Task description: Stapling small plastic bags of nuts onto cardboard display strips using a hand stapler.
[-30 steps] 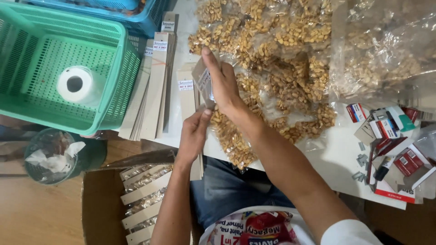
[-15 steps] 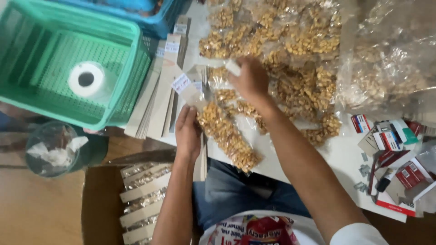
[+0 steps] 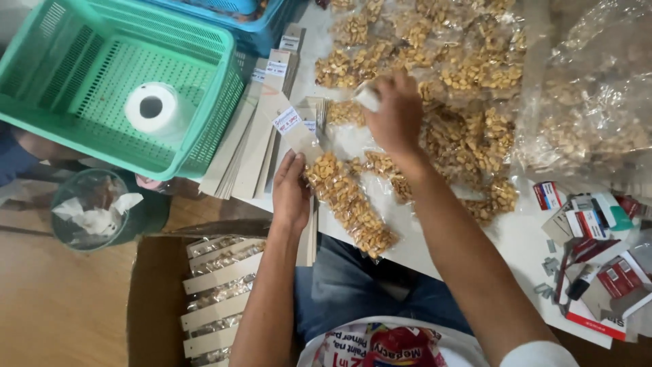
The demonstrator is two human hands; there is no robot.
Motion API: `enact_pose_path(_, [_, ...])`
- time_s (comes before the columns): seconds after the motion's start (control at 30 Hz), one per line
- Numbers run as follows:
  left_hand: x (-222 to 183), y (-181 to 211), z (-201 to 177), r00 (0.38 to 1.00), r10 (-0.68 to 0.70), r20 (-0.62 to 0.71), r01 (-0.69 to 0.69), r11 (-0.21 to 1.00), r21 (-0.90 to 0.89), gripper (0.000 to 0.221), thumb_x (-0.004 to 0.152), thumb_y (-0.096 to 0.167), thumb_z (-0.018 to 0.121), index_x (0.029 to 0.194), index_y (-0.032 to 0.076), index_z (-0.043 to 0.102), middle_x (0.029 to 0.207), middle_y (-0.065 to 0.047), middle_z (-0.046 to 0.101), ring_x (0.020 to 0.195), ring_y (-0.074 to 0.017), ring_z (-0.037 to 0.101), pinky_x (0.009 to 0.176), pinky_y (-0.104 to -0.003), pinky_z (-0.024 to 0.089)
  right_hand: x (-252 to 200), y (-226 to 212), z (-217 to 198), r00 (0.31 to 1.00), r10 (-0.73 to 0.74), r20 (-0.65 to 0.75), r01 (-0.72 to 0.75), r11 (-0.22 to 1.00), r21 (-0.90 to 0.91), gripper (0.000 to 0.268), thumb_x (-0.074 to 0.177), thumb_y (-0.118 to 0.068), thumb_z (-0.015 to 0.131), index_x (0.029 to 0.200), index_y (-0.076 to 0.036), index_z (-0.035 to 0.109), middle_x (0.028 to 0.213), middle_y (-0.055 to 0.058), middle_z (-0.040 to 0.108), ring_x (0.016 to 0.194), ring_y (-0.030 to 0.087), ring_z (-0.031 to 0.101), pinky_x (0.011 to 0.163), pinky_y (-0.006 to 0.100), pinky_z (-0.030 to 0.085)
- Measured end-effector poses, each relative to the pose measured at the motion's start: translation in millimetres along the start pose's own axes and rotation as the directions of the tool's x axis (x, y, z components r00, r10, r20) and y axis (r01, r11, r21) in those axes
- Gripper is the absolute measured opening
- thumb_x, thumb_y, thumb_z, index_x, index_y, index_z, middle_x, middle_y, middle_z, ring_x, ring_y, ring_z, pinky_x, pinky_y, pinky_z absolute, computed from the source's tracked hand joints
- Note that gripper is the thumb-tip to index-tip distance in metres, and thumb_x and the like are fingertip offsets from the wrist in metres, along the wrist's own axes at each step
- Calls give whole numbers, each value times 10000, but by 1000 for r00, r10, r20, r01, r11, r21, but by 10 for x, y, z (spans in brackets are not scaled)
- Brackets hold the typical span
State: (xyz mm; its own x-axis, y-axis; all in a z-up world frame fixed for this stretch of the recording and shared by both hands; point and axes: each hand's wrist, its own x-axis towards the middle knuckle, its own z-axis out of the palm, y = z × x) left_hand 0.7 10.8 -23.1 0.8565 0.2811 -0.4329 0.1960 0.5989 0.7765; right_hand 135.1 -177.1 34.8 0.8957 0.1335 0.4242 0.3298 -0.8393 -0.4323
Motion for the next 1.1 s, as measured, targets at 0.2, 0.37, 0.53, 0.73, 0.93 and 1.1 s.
enact_pose_path(0.2, [-230, 253, 299, 994, -27, 103, 22, 999, 45, 429, 1035, 255, 576, 1446, 136, 550, 1372, -157, 625, 1277, -311, 588, 1077, -489, 446, 59, -426, -1047, 767, -277, 578, -158, 792, 590, 286, 946, -193, 734, 1146, 2, 677, 1013, 192, 729, 898, 322, 698, 871, 475, 540])
enact_pose_path(0.37, [-670, 640, 717, 985, -52, 165, 38, 996, 85, 647, 1039, 500, 403, 1554, 109, 405, 1575, -209, 406, 1504, -418, 296, 1201, -613, 160, 71, -428, -638, 805, -367, 466, 140, 881, 451, 312, 910, -148, 763, 1171, -17, 653, 1001, 235, 727, 985, 456, 700, 859, 548, 522])
enact_pose_path(0.53, [-678, 571, 666, 985, 31, 172, -75, 964, 255, 533, 1053, 402, 493, 1407, 8, 558, 1412, -294, 544, 1404, -459, 460, 1146, -642, 307, 34, -484, -676, 830, -346, 438, 119, 876, 468, 278, 912, -139, 764, 1144, -58, 635, 966, 220, 725, 930, 429, 718, 823, 517, 545])
enact_pose_path(0.73, [-692, 527, 702, 955, 216, 202, -259, 940, 221, 231, 1040, 277, 599, 950, 97, 713, 784, 0, 654, 770, -86, 614, 748, -252, 531, -31, -441, -589, 867, -283, 411, 0, 823, 568, 245, 965, -200, 754, 1128, -58, 640, 920, 159, 723, 809, 325, 720, 744, 445, 586])
enact_pose_path(0.93, [-707, 560, 646, 916, 186, 356, -322, 870, 372, 331, 1028, 368, 525, 992, 82, 689, 895, -29, 703, 824, -136, 637, 702, -260, 494, -66, -911, -635, 913, 144, 383, -405, 449, 797, 662, 845, -714, 486, 1068, -118, 669, 715, -40, 562, 584, 102, 545, 524, 240, 451])
enact_pose_path(1.1, [-724, 503, 592, 774, 207, 598, -533, 722, 441, 398, 1047, 376, 494, 1098, 57, 727, 1021, -119, 753, 913, -235, 669, 821, -338, 548, -134, -892, -605, 920, 157, 360, -391, 274, 879, 558, 842, -756, 488, 692, -219, 511, 530, -88, 453, 385, 69, 424, 383, 230, 366])
